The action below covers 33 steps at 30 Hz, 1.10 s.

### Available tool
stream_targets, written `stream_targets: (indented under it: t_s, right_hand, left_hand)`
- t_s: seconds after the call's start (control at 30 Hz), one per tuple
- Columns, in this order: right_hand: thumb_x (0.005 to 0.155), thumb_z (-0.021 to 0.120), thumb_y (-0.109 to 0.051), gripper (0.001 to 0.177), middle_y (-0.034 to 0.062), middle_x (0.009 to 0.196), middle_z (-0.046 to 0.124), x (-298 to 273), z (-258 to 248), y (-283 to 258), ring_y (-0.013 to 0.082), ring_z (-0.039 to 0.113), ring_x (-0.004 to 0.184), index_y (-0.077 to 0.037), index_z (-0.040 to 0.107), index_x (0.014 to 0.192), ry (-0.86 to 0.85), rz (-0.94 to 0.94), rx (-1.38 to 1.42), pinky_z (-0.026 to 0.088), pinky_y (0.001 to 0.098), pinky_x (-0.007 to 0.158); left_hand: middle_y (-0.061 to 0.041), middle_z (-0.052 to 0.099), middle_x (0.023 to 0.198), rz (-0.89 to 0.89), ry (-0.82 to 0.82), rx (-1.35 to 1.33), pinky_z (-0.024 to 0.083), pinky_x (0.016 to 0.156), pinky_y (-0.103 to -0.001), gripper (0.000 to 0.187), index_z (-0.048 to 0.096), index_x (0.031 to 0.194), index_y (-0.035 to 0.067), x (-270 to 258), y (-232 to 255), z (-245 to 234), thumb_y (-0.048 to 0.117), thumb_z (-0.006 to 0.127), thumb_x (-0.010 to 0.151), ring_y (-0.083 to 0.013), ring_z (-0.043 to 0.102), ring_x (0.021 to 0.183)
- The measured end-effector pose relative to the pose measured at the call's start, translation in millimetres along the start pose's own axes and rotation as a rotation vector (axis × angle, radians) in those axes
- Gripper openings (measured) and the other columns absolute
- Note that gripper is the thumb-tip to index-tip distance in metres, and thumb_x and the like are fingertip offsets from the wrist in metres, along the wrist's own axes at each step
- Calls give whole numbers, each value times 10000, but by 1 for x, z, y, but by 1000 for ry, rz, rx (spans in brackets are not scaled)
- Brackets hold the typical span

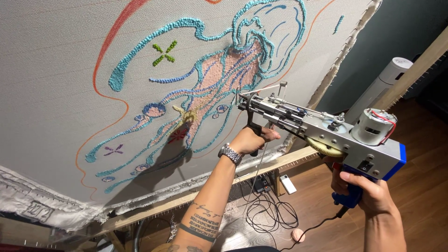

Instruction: Using a tufting gun to create a jellyfish design on a large canvas frame.

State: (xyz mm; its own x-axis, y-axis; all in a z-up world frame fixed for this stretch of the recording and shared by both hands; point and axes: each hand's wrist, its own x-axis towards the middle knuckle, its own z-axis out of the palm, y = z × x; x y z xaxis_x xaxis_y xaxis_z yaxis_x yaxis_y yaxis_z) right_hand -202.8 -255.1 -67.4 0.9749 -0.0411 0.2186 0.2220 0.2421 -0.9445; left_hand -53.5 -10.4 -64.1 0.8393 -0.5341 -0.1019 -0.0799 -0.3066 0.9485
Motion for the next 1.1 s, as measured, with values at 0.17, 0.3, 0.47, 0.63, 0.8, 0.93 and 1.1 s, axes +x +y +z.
stream_targets:
  t_s: [0.17,0.3,0.47,0.63,0.8,0.93,1.1]
  right_hand:
    - [650,593,-49,381,62,505,454,0,4,-1,148,390,372,151,581,973,-8,9,-2,307,260,360]
    - [618,611,-43,374,103,565,544,0,-1,4,148,430,375,102,576,961,40,16,43,327,263,333]
    - [679,561,-81,338,79,530,496,6,-2,8,112,396,363,89,523,969,-87,63,182,346,234,354]
    - [761,483,-106,421,42,524,431,12,-25,24,93,356,381,170,455,1077,-158,272,479,297,217,378]
    - [772,490,-57,328,14,513,439,12,-28,31,71,359,368,151,489,1026,-202,310,544,313,201,360]
    - [753,497,-33,191,6,507,421,12,-22,26,73,368,366,72,483,913,-202,321,511,318,210,364]
    - [771,474,-22,250,29,513,428,12,-20,23,84,368,385,127,509,968,-238,276,471,326,214,383]
  left_hand:
    - [40,692,948,-10,-12,12,414,511,-192,188,713,914,124,0,-1,0,165,565,805,-70,504,621]
    - [23,708,889,158,25,-88,301,418,-159,282,685,1051,162,-2,-9,4,183,558,800,-6,429,479]
    - [16,710,814,113,65,-131,253,412,-175,268,692,1038,171,-18,3,4,211,549,815,-20,363,440]
    - [33,440,456,145,155,-57,237,401,-227,294,733,783,86,-17,-6,7,303,541,829,-80,338,405]
    - [17,512,477,50,211,77,305,403,-238,287,717,802,101,-16,-14,9,295,507,829,-106,425,404]
    - [12,537,488,91,199,58,296,409,-224,284,730,786,112,-15,-19,10,264,498,846,-103,441,418]
    - [32,535,502,9,198,24,256,407,-214,297,741,826,160,-19,-12,9,352,517,863,-77,392,413]
